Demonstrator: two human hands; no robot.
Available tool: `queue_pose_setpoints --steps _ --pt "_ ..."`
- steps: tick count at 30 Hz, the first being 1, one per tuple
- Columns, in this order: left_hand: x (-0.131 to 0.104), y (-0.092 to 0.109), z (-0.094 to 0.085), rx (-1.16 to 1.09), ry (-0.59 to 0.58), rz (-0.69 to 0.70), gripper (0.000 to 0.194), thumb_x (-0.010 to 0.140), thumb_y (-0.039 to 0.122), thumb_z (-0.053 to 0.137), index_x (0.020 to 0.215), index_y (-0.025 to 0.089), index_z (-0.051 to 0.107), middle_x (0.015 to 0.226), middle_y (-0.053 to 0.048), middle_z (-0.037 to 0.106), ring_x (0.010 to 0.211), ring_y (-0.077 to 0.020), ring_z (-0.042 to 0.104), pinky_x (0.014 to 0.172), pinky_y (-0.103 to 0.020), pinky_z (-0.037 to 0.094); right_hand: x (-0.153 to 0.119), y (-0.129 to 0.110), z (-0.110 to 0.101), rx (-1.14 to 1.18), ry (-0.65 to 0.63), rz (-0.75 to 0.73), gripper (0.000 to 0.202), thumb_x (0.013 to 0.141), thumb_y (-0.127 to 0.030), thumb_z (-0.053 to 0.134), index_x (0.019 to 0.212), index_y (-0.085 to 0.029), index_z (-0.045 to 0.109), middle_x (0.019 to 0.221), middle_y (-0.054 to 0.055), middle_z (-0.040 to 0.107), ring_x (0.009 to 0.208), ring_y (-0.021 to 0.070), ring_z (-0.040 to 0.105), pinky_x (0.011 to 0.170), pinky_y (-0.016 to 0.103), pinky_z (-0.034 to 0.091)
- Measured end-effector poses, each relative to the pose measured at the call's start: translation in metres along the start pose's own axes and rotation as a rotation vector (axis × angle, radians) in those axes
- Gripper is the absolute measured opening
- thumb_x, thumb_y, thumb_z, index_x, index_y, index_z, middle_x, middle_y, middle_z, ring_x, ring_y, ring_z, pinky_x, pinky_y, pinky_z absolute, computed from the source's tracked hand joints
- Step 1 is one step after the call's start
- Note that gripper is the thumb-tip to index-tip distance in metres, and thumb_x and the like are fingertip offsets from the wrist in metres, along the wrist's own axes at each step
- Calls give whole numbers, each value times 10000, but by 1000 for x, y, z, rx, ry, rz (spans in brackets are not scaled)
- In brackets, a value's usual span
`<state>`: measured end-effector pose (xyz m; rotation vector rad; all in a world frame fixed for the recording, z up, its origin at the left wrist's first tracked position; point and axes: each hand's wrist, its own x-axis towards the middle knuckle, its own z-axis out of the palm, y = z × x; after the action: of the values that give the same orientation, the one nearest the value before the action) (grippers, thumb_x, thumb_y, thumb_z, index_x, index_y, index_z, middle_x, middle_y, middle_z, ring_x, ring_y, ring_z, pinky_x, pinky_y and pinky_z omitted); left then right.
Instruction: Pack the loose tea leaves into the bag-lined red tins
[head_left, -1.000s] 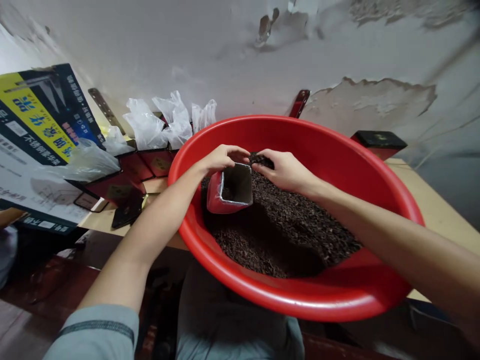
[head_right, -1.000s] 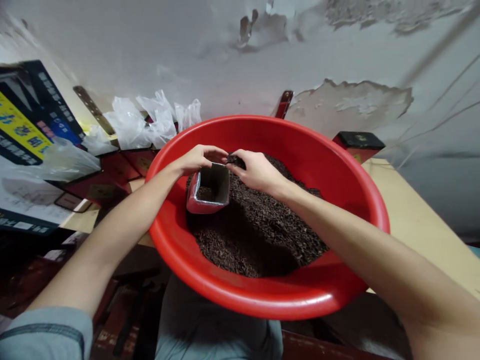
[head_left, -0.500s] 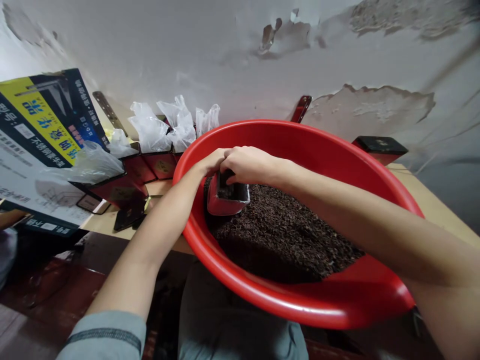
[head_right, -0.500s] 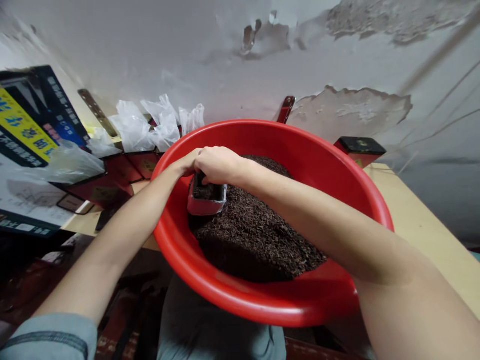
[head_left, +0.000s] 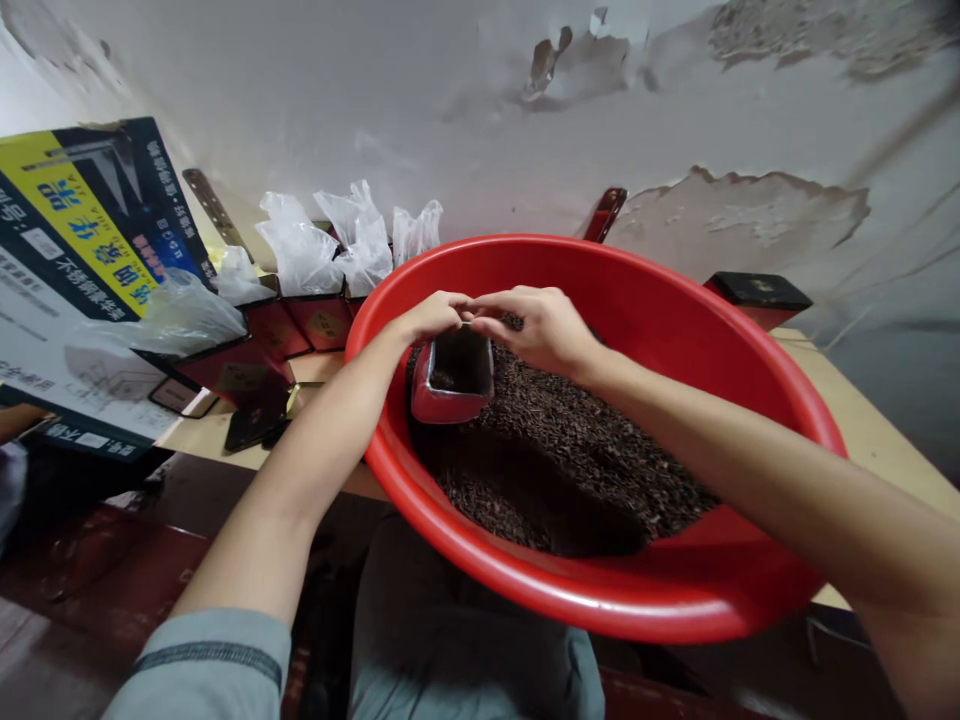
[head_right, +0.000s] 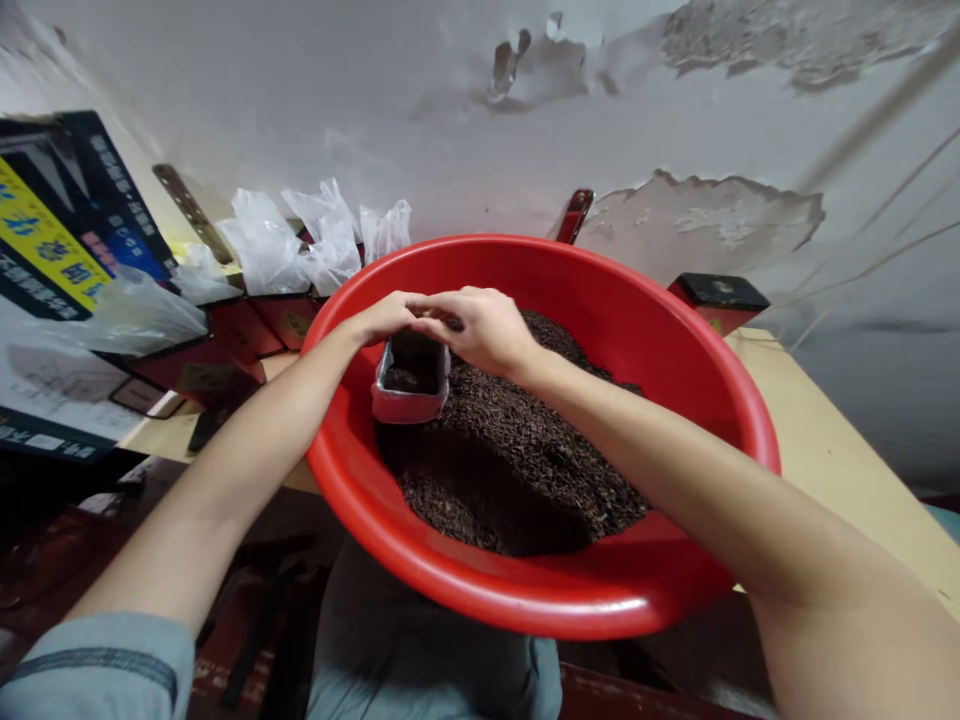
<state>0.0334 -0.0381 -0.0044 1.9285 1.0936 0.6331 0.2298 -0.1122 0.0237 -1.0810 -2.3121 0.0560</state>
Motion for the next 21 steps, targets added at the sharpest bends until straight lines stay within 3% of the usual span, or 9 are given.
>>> queue_pose_setpoints --steps 3,6,8,10,13,17,21 --pt "1 -1 -2 80 -24 -53 633 633 0 515 1220 106 726 1120 -112 786 992 -189 717 932 -338 535 -29 48 -14 -190 -132 230 426 1018 -495 547 1284 -223 739 1213 115 755 1144 306 680 1003 449 522" --pt "-1 1 -4 218 -18 -67 666 625 -2 491 1234 113 735 1173 -111 780 1061 -197 717 978 -326 526 -64 105 -20 -385 -327 547 585 1023 -532 509 1435 -134 629 1413 222 625 1284 360 612 1078 470 485" --pt "-2 3 -6 295 -20 -75 667 627 11 496 1233 131 746 1201 -97 777 1100 -201 713 1008 -316 519 -83 134 -18 -411 -436 762 629 1046 -530 448 1489 -101 573 1437 250 599 1324 355 596 1112 437 460" --pt "-4 6 -6 359 -18 -82 664 631 29 508 1236 150 752 1215 -83 777 1124 -208 711 1034 -315 513 -93 150 -12 -360 -584 915 660 1069 -528 375 1481 -53 573 1445 255 601 1373 342 568 1148 391 425" --pt "-5 8 -7 414 -21 -92 672 630 38 510 1248 145 750 1243 -86 771 1153 -217 707 1062 -318 507 -96 154 4 -277 -723 1047 751 1086 -547 263 1497 22 528 1530 268 526 1460 340 483 1199 381 363" --pt "-7 10 -6 436 -19 -108 671 626 28 490 1236 124 751 1264 -102 763 1166 -220 704 1068 -322 510 -96 149 24 -296 -658 1165 830 1053 -646 233 1545 -26 484 1584 298 436 1483 427 418 1183 555 358" --pt "-6 9 -5 424 -14 -106 653 636 35 491 1224 134 755 1249 -100 768 1157 -219 706 1079 -340 502 -101 172 24 -340 -491 1176 865 1019 -702 262 1481 -33 559 1567 322 429 1458 456 429 1124 563 423"
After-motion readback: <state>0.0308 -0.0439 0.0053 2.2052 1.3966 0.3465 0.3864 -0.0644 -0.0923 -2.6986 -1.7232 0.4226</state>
